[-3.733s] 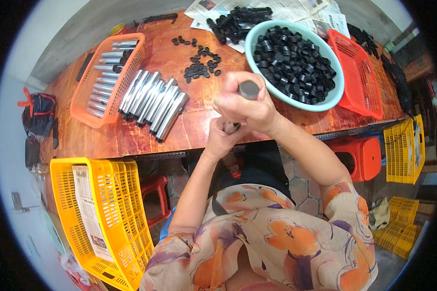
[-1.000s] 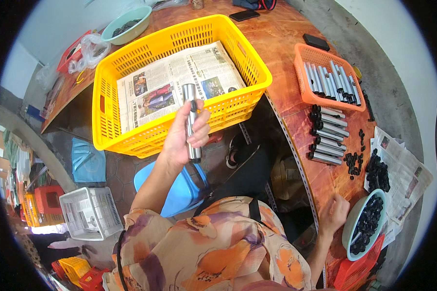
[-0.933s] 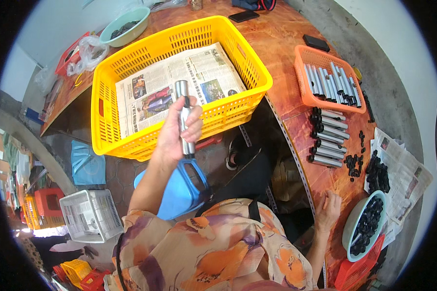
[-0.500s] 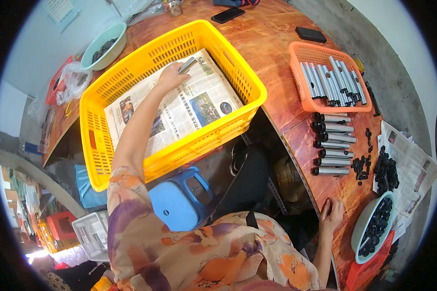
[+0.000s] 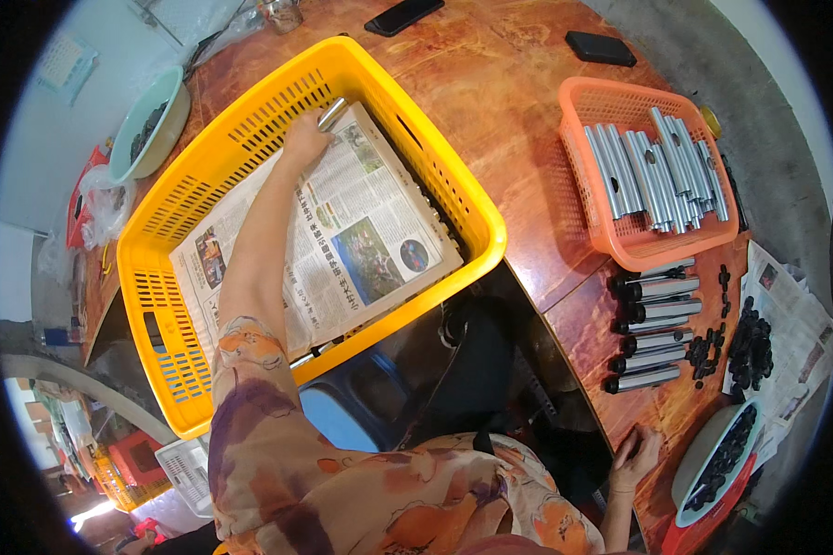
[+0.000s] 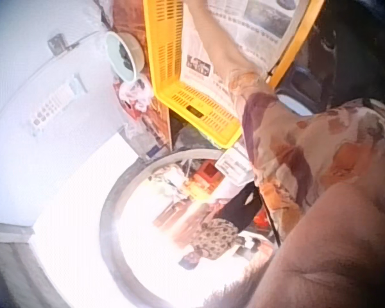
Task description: The person repeatedly picks up silver cylindrical bodies and black caps from a table, screws the caps onto the bodies, and places the assembled markers into a yellow basket. The process is continuous and repetitive throughout the clip.
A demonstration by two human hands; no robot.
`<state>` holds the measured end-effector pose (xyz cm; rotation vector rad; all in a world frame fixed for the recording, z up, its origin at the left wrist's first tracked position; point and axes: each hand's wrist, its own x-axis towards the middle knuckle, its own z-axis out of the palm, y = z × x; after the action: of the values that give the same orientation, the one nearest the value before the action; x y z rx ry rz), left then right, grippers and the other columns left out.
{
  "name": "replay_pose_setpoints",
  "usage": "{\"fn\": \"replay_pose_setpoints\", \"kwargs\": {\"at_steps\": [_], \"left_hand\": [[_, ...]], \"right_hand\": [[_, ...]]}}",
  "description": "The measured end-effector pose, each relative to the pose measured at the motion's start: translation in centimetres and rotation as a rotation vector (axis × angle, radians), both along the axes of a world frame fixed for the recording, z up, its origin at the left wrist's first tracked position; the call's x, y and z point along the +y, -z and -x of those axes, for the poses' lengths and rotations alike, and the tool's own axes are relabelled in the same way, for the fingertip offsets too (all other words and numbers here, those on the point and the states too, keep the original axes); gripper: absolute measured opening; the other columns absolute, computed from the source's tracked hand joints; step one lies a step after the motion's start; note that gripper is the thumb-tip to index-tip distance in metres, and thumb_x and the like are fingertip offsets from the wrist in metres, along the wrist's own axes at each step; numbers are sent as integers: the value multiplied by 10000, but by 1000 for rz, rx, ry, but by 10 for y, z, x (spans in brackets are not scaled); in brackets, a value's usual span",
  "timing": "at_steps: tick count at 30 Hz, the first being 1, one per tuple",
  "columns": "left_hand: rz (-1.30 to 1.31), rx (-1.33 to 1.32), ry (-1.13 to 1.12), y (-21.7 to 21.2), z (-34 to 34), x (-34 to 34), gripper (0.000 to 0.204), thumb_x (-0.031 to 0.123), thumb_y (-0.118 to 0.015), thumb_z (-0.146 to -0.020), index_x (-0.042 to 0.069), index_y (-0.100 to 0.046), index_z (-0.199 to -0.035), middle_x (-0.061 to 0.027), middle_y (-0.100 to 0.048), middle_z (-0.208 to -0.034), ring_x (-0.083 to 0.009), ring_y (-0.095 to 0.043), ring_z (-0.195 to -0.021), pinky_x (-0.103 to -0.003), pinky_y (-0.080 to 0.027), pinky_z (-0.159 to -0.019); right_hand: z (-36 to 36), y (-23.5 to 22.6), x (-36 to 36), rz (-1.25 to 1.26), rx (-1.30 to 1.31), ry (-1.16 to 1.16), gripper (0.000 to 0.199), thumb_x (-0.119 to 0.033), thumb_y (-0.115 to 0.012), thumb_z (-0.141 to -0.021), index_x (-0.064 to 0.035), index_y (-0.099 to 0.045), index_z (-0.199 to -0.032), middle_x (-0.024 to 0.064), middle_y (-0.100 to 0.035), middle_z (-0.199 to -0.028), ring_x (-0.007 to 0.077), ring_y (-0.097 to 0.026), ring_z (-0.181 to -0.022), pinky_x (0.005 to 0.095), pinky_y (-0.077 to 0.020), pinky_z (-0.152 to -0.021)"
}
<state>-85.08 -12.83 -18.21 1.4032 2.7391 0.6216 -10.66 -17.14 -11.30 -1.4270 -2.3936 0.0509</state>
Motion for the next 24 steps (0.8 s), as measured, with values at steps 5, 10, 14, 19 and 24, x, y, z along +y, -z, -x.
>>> {"fn": "replay_pose_setpoints", "kwargs": {"at_steps": [5,10,14,19,24], "left_hand": [[-181,-57,-75,-11,-9,-13,260,141,-668,-721,29,-631,-953,-150,-635,-849,-287,-615,-781,-360,-474,-716],[-364,-268,10,-26,-19,-68,161,44,-615,-722,28,-617,-883,-64,-580,-766,-149,-542,-701,-272,-425,-647],[-300,-288,119,-35,-37,-105,180,-51,-590,-694,25,-606,-857,-30,-552,-751,-121,-511,-692,-239,-402,-650],[-365,-291,138,-29,-47,-111,137,-24,-621,-713,16,-592,-841,-13,-526,-752,-96,-454,-658,-227,-375,-625],[-348,-414,-145,-29,-48,-81,119,74,-675,-754,38,-590,-829,11,-499,-665,-76,-424,-595,-240,-354,-555]], "right_hand": [[3,-1,1,3,17,-5,103,49,-513,-814,18,-525,-911,156,-476,-778,317,-488,-697,364,-409,-625],[1,1,3,-24,-5,-6,113,29,-537,-802,3,-543,-912,166,-503,-770,338,-490,-668,389,-410,-604],[5,-1,2,7,36,12,135,17,-537,-781,-1,-543,-915,161,-504,-769,333,-486,-662,385,-410,-606],[-3,5,1,26,21,31,122,6,-529,-787,7,-543,-908,162,-505,-775,338,-491,-689,393,-415,-630],[-3,5,1,22,22,28,114,18,-523,-792,10,-542,-904,168,-511,-788,343,-497,-708,398,-415,-637]]}}
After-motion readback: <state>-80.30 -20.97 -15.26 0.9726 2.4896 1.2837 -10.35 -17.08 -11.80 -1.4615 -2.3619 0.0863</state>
